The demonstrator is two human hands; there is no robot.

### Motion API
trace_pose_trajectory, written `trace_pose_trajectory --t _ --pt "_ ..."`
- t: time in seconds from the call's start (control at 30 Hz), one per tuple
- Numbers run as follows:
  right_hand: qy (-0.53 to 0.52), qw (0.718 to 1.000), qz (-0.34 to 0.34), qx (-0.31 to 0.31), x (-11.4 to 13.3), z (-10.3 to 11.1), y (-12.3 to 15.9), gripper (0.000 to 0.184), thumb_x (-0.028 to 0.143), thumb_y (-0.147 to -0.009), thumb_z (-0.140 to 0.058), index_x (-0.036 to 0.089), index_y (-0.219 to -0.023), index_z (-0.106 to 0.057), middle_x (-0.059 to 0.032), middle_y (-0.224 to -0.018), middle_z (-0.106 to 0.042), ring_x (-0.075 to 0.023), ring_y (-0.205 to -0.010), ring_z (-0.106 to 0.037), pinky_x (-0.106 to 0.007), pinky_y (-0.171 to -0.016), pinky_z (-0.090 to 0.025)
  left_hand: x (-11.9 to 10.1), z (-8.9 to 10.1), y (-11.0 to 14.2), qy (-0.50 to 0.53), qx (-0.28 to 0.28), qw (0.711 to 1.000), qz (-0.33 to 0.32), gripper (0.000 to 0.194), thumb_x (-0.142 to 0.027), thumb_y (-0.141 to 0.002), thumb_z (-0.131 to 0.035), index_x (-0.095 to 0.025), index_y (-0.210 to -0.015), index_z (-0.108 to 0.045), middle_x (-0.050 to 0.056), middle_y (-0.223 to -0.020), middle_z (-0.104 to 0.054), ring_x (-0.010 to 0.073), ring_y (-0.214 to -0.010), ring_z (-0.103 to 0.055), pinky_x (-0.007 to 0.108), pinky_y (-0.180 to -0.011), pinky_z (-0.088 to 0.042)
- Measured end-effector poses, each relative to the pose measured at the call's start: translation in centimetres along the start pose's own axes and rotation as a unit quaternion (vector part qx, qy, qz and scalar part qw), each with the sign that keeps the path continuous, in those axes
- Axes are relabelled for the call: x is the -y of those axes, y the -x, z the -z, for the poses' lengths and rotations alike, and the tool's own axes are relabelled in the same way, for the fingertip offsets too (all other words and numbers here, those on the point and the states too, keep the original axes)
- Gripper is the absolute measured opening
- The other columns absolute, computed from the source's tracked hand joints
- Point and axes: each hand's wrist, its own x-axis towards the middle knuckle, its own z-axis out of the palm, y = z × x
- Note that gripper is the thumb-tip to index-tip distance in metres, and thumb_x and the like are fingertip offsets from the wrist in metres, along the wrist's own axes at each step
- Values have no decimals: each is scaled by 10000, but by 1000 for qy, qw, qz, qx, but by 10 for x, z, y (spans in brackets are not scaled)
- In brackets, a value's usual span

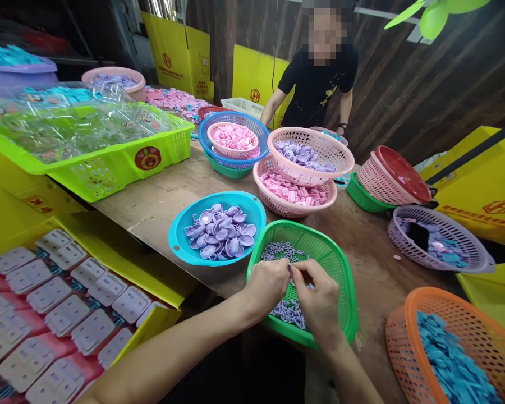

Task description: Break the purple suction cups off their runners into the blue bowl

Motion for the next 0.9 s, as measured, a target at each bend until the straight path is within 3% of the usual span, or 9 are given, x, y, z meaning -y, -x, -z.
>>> trace_pose_trajectory --t 0.1,0.2,0.3,0.4,0.47,0.57,0.63,0.73,0.9 --pt "-22 995 -27 90 -24 11 -10 196 285 -851 -442 201 -933 -599 -12 -834 -621 -130 -720 -570 -228 -648 -424 35 24 -13 -64 -22 996 51 222 -238 -865 -338 -196 -885 -555 35 -709 -625 161 -655 -577 248 -591 -387" --pt "57 981 -32 184 -53 13 -4 187 237 -815 -482 206 -930 -625 -29 -893 -629 -155 -813 -580 -250 -726 -419 73 56 -29 -178 -67 972 141 202 -213 -849 -371 -163 -869 -565 66 -759 -601 188 -723 -554 285 -642 -398" --pt "175 926 -46 332 -67 1 16 218 171 -700 -594 201 -911 -644 -62 -932 -618 -187 -831 -590 -265 -726 -411 79 65 -42 -227 -122 958 126 214 -146 -823 -388 -122 -983 -529 132 -1000 -533 252 -948 -473 367 -777 -382" --pt "257 869 -58 419 -66 -12 28 239 120 -637 -607 172 -868 -643 -99 -953 -610 -199 -775 -606 -252 -645 -402 49 29 -56 -203 -80 976 6 216 -100 -798 -395 -134 -961 -533 114 -1001 -511 228 -946 -460 357 -798 -392" --pt "277 853 -58 439 -63 -17 28 188 88 -656 -550 156 -803 -646 -102 -868 -633 -194 -724 -611 -239 -595 -384 20 -10 -67 -149 38 980 -129 190 -86 -767 -426 -130 -899 -556 101 -921 -528 206 -863 -491 322 -726 -427" --pt "280 848 -55 446 -61 -18 24 178 53 -659 -497 138 -713 -644 -94 -691 -642 -197 -656 -610 -235 -548 -355 -15 -67 -82 -98 184 939 -274 188 -88 -746 -459 -108 -893 -576 115 -904 -551 217 -843 -526 303 -650 -452" --pt "281 850 -50 442 -61 -16 22 177 45 -655 -488 135 -696 -635 -94 -653 -639 -205 -645 -608 -238 -538 -342 -30 -92 -92 -82 212 925 -305 173 -102 -755 -469 -113 -874 -595 122 -917 -568 218 -856 -545 288 -637 -459" --pt "279 864 -43 417 -63 -11 24 190 53 -688 -454 132 -752 -615 -102 -700 -643 -204 -660 -604 -244 -543 -332 -40 -108 -104 -68 238 920 -305 104 -102 -725 -522 -117 -753 -621 116 -829 -604 192 -782 -584 250 -608 -461" --pt "212 923 -14 321 -72 8 28 186 49 -706 -408 166 -781 -531 -35 -734 -597 -139 -663 -543 -221 -581 -332 -34 -94 -115 -43 229 942 -241 104 -175 -698 -581 -113 -767 -629 113 -737 -631 200 -707 -608 254 -599 -461"
